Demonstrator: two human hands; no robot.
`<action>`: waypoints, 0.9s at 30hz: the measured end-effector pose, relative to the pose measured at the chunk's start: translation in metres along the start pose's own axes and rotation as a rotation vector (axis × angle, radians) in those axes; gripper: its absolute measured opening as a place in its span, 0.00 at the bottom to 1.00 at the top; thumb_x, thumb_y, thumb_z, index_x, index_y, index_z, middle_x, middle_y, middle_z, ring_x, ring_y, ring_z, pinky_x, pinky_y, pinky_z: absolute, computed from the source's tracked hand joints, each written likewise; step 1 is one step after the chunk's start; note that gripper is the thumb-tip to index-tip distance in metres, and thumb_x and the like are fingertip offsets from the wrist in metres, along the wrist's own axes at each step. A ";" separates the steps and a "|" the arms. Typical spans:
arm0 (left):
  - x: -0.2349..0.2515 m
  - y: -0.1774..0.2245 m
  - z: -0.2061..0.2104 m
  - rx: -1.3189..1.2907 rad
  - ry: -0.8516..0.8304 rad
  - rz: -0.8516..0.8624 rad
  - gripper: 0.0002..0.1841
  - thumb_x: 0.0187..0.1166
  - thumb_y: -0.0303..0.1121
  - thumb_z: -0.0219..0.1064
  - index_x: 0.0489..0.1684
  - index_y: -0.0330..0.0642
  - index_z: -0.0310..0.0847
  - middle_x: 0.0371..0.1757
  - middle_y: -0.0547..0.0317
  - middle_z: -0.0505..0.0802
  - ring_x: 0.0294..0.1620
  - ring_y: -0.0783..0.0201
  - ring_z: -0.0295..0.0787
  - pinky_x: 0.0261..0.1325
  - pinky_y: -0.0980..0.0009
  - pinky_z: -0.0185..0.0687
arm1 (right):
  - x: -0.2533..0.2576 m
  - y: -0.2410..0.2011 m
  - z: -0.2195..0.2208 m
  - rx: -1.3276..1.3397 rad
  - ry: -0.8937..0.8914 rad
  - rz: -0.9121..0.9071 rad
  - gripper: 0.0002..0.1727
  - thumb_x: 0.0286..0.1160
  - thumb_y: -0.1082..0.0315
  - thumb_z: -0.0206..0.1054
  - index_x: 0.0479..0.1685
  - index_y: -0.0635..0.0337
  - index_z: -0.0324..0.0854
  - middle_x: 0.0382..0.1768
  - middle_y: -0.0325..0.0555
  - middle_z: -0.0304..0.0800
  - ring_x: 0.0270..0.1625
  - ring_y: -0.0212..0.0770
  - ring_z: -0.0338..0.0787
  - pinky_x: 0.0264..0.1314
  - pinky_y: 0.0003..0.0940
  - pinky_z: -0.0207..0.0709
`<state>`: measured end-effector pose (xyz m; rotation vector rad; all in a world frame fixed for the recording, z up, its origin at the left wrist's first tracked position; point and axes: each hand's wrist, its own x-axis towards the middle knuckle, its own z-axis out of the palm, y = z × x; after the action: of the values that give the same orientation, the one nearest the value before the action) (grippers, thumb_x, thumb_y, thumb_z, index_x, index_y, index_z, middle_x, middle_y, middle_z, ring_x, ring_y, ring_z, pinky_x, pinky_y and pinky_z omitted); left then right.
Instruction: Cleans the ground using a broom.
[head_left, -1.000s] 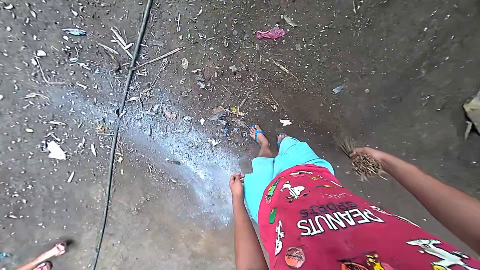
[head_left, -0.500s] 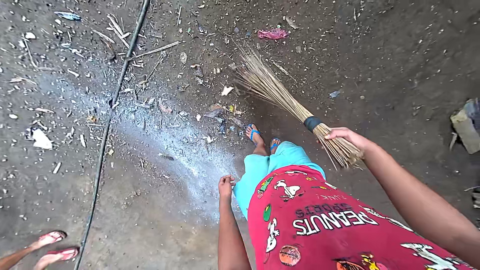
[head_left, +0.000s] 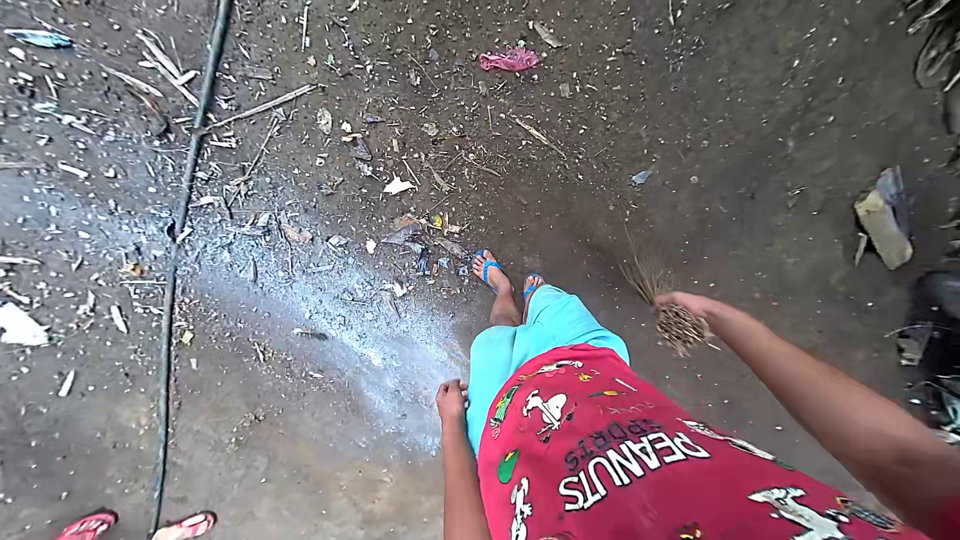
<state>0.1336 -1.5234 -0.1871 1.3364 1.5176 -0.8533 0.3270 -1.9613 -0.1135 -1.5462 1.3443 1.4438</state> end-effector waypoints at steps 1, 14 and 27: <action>-0.008 -0.009 -0.005 0.015 0.000 -0.060 0.22 0.96 0.36 0.46 0.70 0.24 0.74 0.58 0.32 0.88 0.47 0.49 0.87 0.54 0.52 0.80 | 0.013 -0.015 0.011 0.031 -0.015 -0.003 0.13 0.88 0.56 0.52 0.51 0.53 0.76 0.34 0.39 0.79 0.32 0.33 0.80 0.35 0.33 0.77; 0.013 0.019 -0.026 0.116 0.143 0.039 0.23 0.94 0.39 0.50 0.68 0.25 0.77 0.57 0.31 0.87 0.53 0.42 0.84 0.56 0.44 0.79 | -0.052 -0.157 0.147 0.181 -0.453 -0.480 0.14 0.78 0.57 0.62 0.55 0.54 0.78 0.38 0.44 0.84 0.37 0.38 0.86 0.39 0.39 0.83; 0.009 0.146 0.098 0.107 -0.185 0.352 0.19 0.96 0.37 0.47 0.69 0.31 0.75 0.54 0.41 0.91 0.44 0.52 0.88 0.45 0.53 0.80 | -0.016 0.087 -0.079 0.476 0.035 -0.226 0.10 0.82 0.61 0.54 0.52 0.53 0.76 0.32 0.43 0.88 0.30 0.37 0.90 0.30 0.32 0.84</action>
<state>0.2949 -1.5847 -0.2195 1.5028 1.0663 -0.8137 0.2729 -2.0547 -0.0657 -1.3562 1.3608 0.8823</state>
